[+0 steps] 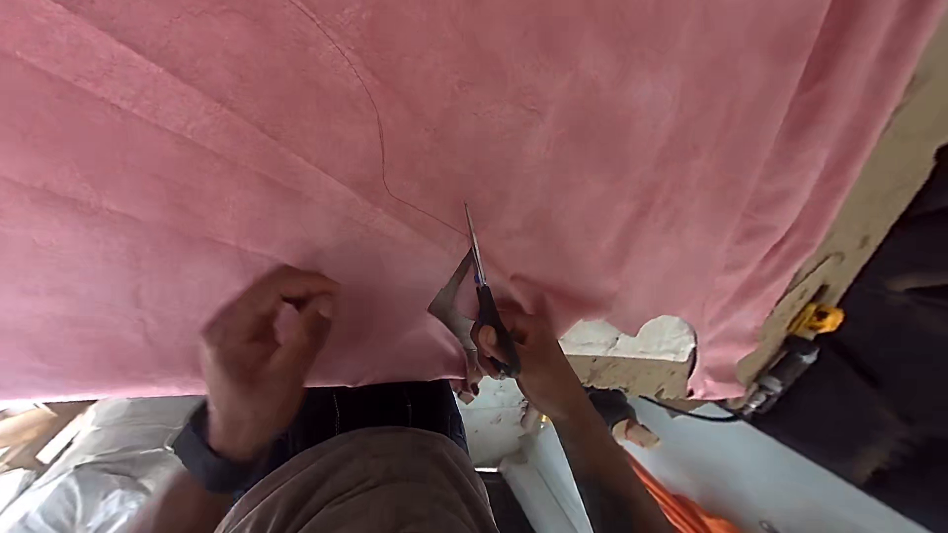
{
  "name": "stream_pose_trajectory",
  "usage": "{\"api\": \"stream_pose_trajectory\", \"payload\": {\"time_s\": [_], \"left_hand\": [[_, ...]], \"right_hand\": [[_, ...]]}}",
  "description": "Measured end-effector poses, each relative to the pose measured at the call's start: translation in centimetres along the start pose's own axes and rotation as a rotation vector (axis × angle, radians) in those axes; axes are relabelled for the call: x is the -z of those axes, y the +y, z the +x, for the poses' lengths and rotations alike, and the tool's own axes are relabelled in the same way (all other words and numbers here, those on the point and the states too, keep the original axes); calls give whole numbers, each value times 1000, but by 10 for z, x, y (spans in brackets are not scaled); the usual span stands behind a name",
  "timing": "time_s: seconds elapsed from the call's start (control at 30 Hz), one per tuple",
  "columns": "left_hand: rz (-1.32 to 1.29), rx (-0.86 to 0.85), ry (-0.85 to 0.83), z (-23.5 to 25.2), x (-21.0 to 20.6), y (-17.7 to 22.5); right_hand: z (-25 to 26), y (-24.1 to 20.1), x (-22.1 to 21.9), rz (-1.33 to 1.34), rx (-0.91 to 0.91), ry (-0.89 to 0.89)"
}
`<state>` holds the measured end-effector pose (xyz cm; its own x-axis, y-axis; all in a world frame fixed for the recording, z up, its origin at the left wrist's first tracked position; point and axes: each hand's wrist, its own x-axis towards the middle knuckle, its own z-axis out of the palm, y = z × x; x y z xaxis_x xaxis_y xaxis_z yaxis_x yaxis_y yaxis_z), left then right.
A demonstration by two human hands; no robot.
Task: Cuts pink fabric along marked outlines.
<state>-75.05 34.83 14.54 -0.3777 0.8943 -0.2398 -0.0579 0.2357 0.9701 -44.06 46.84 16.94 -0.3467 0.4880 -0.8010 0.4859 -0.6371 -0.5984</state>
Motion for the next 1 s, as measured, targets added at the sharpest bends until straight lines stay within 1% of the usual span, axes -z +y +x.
{"api": "stream_pose_trajectory", "payload": {"time_s": [0.1, 0.17, 0.23, 0.3, 0.37, 0.47, 0.53, 0.6, 0.63, 0.73, 0.83, 0.9, 1.0], "left_hand": [[-443, 241, -43, -33, -81, 5], [-733, 364, -69, -42, -132, 4], [-991, 426, -56, -43, -171, 1], [-1169, 441, -12, -38, -194, -4], [-1244, 426, 43, -27, -208, -8], [-1346, 346, 77, -8, -219, -12], [-1428, 324, 92, 2, -227, -14], [-1488, 348, 157, 8, -233, -16], [-1508, 343, 164, 11, -235, -17], [-1558, 273, 161, 19, -238, -19], [-1574, 211, 220, 29, -243, -17], [-1544, 225, 279, 31, -244, -18], [-1474, 242, 308, 28, -245, -22]], "right_hand": [[3, -5, 21, -64, -10, -56], [6, -13, 35, -132, -28, -85], [8, -24, 46, -223, -44, -110], [10, -34, 58, -302, -51, -154], [13, -44, 68, -375, -51, -201], [19, -56, 79, -492, -38, -248], [22, -60, 86, -507, -38, -277], [25, -66, 90, -511, -42, -304], [26, -70, 92, -511, -37, -324], [31, -78, 96, -505, -38, -391], [36, -81, 98, -539, -31, -414], [41, -82, 98, -540, -15, -448], [48, -81, 94, -515, -11, -496]]}}
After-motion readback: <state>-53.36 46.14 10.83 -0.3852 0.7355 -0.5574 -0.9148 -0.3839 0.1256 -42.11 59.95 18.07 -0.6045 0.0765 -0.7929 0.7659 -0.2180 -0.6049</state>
